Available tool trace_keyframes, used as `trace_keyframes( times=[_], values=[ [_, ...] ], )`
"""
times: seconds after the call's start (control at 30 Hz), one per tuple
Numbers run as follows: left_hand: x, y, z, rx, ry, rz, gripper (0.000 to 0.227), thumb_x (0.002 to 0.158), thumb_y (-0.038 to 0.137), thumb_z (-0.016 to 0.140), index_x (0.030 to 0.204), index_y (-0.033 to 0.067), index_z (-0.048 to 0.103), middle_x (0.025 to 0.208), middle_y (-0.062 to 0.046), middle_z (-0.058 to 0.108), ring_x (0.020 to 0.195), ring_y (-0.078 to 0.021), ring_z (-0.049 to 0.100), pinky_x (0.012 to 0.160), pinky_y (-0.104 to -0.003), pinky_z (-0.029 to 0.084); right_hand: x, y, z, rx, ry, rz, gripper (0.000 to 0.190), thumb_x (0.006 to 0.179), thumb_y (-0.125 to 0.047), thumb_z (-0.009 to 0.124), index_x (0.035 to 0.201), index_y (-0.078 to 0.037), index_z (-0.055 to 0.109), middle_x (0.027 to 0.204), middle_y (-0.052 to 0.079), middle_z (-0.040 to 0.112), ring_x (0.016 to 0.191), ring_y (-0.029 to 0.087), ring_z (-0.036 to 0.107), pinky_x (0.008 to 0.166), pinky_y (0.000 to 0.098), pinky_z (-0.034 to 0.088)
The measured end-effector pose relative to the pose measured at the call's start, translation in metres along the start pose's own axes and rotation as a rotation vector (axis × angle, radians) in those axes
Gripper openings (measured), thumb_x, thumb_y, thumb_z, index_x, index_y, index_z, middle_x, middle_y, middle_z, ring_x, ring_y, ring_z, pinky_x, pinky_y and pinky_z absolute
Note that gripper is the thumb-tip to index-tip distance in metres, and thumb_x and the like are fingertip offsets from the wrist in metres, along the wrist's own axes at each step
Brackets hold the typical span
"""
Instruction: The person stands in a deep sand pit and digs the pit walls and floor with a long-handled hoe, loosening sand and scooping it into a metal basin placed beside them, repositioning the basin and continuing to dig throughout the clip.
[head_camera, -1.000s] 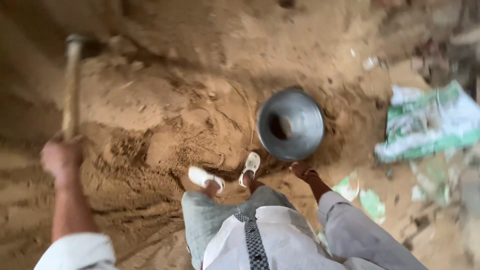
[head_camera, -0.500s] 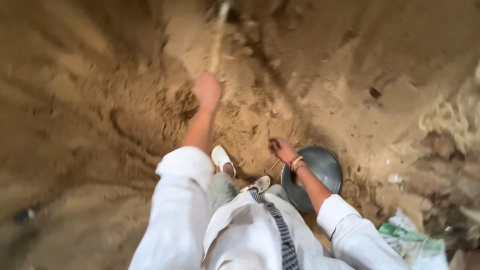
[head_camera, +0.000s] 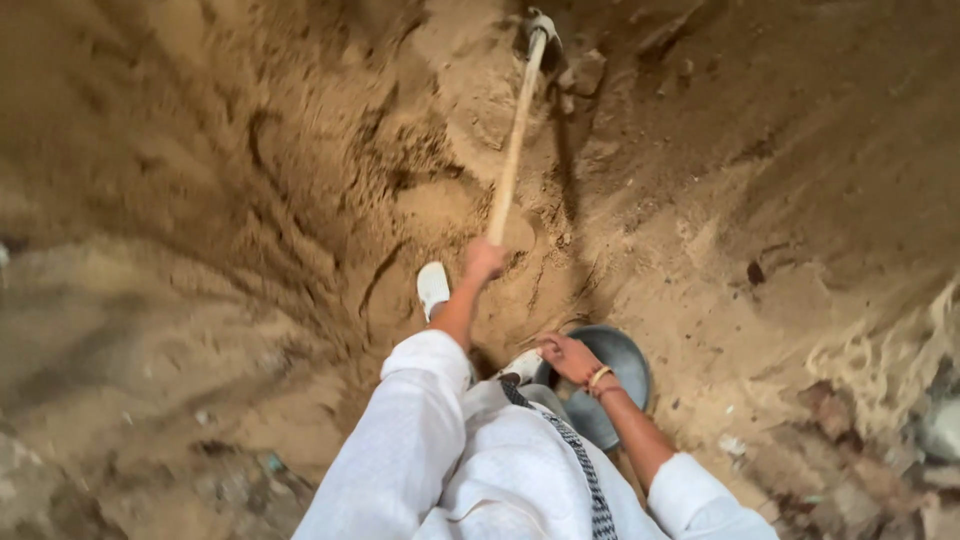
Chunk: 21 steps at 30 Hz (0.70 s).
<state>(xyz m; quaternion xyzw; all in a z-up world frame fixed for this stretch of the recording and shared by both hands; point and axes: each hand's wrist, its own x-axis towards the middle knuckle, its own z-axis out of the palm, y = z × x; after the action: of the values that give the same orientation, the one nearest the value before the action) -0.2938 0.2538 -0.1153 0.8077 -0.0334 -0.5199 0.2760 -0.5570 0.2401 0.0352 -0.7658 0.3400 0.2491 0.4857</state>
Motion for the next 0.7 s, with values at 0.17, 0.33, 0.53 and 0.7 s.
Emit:
trace_keyframes(
  times=[0.17, 0.33, 0.53, 0.7],
  values=[
    [-0.075, -0.028, 0.05, -0.3, 0.016, -0.125, 0.024, 0.084, 0.018, 0.074, 0.091, -0.0049, 0.071, 0.07, -0.013, 0.068, 0.051, -0.0221, 0.063, 0.046, -0.039, 0.049, -0.067, 0.091, 0.018, 0.138, 0.092, 0.112, 0.041, 0.094, -0.035, 0.066, 0.126, -0.01, 0.067, 0.097, 0.011, 0.08, 0.091, 0.02, 0.076, 0.083, 0.034, 0.059],
    [-0.131, -0.087, 0.106, -0.315, -0.048, -0.223, 0.021, 0.083, 0.02, 0.071, 0.077, 0.0001, 0.068, 0.06, -0.011, 0.063, 0.046, -0.0234, 0.057, 0.041, -0.04, 0.043, -0.139, 0.168, 0.026, 0.267, 0.157, 0.294, 0.043, 0.093, -0.037, 0.066, 0.127, -0.012, 0.067, 0.098, 0.009, 0.08, 0.09, 0.018, 0.076, 0.081, 0.0353, 0.058],
    [-0.173, -0.127, 0.157, -0.384, -0.03, -0.265, 0.022, 0.082, 0.02, 0.07, 0.067, 0.0041, 0.064, 0.056, -0.009, 0.058, 0.043, -0.0231, 0.053, 0.04, -0.039, 0.039, -0.169, 0.25, 0.051, 0.22, 0.104, 0.339, 0.042, 0.094, -0.038, 0.068, 0.126, -0.011, 0.068, 0.097, 0.012, 0.079, 0.086, 0.02, 0.074, 0.08, 0.0334, 0.058],
    [-0.145, -0.144, 0.176, -0.58, -0.125, -0.286, 0.026, 0.087, 0.021, 0.07, 0.071, 0.0016, 0.067, 0.057, -0.011, 0.06, 0.046, -0.024, 0.055, 0.043, -0.04, 0.043, -0.137, 0.241, 0.062, 0.657, 0.129, 0.371, 0.047, 0.092, -0.039, 0.069, 0.13, -0.01, 0.064, 0.108, 0.008, 0.075, 0.091, 0.018, 0.072, 0.077, 0.0338, 0.058]
  ],
)
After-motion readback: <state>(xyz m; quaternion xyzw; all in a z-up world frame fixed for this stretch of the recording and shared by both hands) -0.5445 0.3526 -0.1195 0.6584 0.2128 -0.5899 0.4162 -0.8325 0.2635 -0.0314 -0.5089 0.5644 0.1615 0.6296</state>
